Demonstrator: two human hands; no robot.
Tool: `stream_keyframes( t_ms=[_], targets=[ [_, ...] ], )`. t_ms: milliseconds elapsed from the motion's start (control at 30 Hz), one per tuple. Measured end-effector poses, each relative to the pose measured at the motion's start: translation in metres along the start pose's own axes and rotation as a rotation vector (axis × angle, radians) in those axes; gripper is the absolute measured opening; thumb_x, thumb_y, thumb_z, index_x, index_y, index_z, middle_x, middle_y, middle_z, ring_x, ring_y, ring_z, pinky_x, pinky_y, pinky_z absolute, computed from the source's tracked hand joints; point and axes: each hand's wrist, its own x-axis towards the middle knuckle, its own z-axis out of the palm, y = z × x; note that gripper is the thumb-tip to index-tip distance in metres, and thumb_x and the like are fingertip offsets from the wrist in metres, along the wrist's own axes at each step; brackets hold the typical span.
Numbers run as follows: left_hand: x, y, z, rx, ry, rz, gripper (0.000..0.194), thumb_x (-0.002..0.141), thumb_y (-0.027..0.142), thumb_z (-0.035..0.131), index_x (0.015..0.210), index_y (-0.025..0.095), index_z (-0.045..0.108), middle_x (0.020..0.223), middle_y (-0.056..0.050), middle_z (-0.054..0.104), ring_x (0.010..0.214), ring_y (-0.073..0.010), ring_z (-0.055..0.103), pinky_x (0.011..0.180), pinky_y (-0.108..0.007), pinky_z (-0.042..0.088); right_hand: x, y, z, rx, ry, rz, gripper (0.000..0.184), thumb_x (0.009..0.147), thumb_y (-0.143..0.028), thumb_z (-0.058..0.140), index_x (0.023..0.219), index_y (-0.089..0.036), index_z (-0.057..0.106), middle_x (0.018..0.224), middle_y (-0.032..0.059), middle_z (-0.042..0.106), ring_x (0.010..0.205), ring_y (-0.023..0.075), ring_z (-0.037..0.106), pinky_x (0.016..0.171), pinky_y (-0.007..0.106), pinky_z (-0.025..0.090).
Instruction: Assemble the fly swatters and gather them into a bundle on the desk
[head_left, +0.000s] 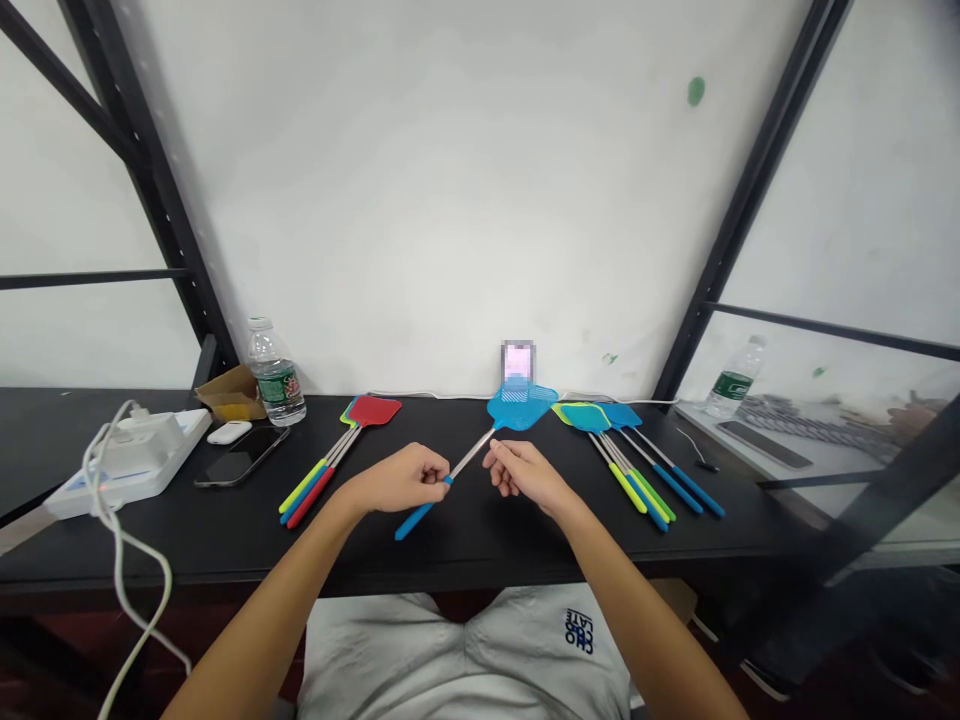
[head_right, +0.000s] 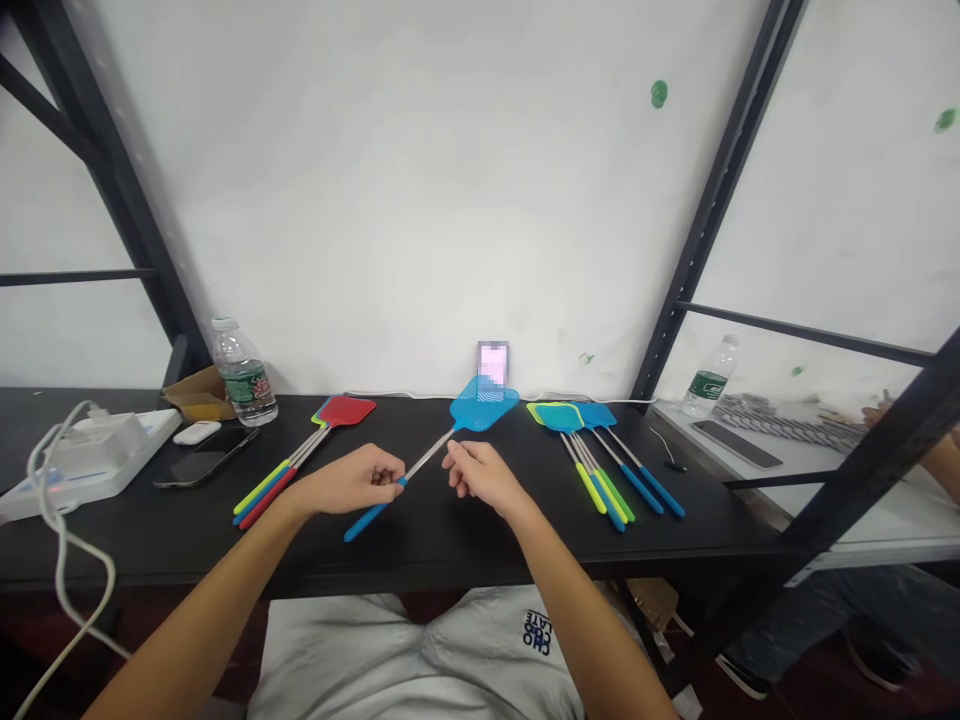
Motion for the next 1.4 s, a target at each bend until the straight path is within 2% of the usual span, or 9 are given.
stream_keyframes(
  t_ms=[133, 233, 300, 400, 533, 633, 867, 1100, 1400],
  targets=[
    [-0.023, -0.008, -0.032, 0.045, 0.008, -0.170, 0.020, 0.074, 0.032, 0.051, 0.059, 0.019, 0.046, 0.049, 0.005, 0.044, 0.048, -0.0106, 0.043, 0.047, -0.021, 0.030, -0.010, -0.012, -0.034, -0.216, -0.066, -0.013, 0.050, 0.088, -0.061, 0.050, 0.079, -0.016, 0.067, 0.061, 0.0035, 0.064, 0.043, 0.0104, 0.054, 0.041, 0.021, 0.035],
    [-0.046, -0.026, -0.058, 0.210, 0.101, -0.383, 0.022, 0.071, 0.032, 0.052, 0.055, 0.019, 0.043, 0.048, 0.002, 0.050, 0.046, -0.0124, 0.048, 0.046, -0.022, 0.032, -0.021, -0.021, -0.069, -0.431, -0.041, -0.016, 0.042, 0.088, -0.056, 0.055, 0.076, -0.017, 0.067, 0.063, 0.0039, 0.067, 0.044, 0.0114, 0.056, 0.046, 0.023, 0.039],
    [-0.060, -0.041, -0.071, 0.276, 0.162, -0.506, 0.022, 0.068, 0.032, 0.053, 0.053, 0.019, 0.042, 0.049, 0.001, 0.052, 0.046, -0.0135, 0.051, 0.046, -0.022, 0.033, -0.028, -0.024, -0.095, -0.526, 0.085, 0.012, 0.040, 0.087, -0.054, 0.055, 0.075, -0.018, 0.066, 0.064, 0.0051, 0.068, 0.045, 0.0130, 0.057, 0.046, 0.025, 0.038],
    [-0.071, -0.063, -0.079, 0.322, 0.141, -0.653, 0.023, 0.068, 0.033, 0.053, 0.052, 0.019, 0.044, 0.048, -0.001, 0.054, 0.043, -0.0145, 0.050, 0.043, -0.023, 0.033, -0.038, -0.024, -0.134, -0.627, 0.320, 0.085, 0.038, 0.084, -0.053, 0.058, 0.074, -0.018, 0.066, 0.064, 0.0070, 0.068, 0.048, 0.0162, 0.058, 0.047, 0.027, 0.038],
    [-0.069, -0.082, -0.079, 0.331, 0.127, -0.732, 0.023, 0.069, 0.033, 0.052, 0.052, 0.019, 0.047, 0.048, -0.003, 0.054, 0.041, -0.0140, 0.050, 0.042, -0.023, 0.035, -0.046, -0.015, -0.179, -1.003, 0.593, 0.239, 0.036, 0.073, -0.056, 0.066, 0.076, -0.019, 0.067, 0.072, 0.0080, 0.069, 0.066, 0.0228, 0.063, 0.055, 0.029, 0.039],
    [-0.064, -0.091, -0.075, 0.318, 0.126, -0.754, 0.022, 0.068, 0.032, 0.053, 0.052, 0.018, 0.046, 0.050, -0.003, 0.056, 0.042, -0.0136, 0.050, 0.041, -0.023, 0.035, -0.046, -0.003, -0.198, -1.092, 0.677, 0.357, 0.040, 0.069, -0.056, 0.068, 0.085, -0.019, 0.068, 0.084, 0.0107, 0.071, 0.078, 0.0266, 0.066, 0.061, 0.030, 0.042],
    [-0.057, -0.099, -0.069, 0.336, 0.116, -0.740, 0.020, 0.066, 0.031, 0.054, 0.052, 0.018, 0.047, 0.050, -0.003, 0.055, 0.044, -0.0148, 0.051, 0.042, -0.024, 0.035, -0.032, 0.021, -0.199, -1.066, 0.592, 0.600, 0.034, 0.071, -0.050, 0.069, 0.085, -0.019, 0.067, 0.090, 0.0125, 0.071, 0.081, 0.0290, 0.068, 0.063, 0.032, 0.046],
    [-0.051, -0.112, -0.068, 0.473, 0.175, -0.695, 0.024, 0.067, 0.035, 0.057, 0.052, 0.020, 0.047, 0.060, -0.005, 0.062, 0.055, -0.0190, 0.059, 0.051, -0.027, 0.037, -0.025, 0.034, -0.202, -1.067, 0.510, 0.656, 0.028, 0.073, -0.046, 0.068, 0.080, -0.019, 0.069, 0.093, 0.0140, 0.071, 0.089, 0.0307, 0.069, 0.070, 0.034, 0.051],
    [-0.045, -0.108, -0.067, 0.590, 0.185, -0.692, 0.023, 0.069, 0.037, 0.058, 0.056, 0.020, 0.051, 0.065, -0.007, 0.065, 0.063, -0.0220, 0.062, 0.055, -0.029, 0.037, -0.022, 0.030, -0.190, -1.143, 0.522, 0.675, 0.032, 0.079, -0.040, 0.062, 0.097, -0.015, 0.070, 0.105, 0.0192, 0.069, 0.102, 0.0344, 0.066, 0.079, 0.040, 0.052]
  ],
)
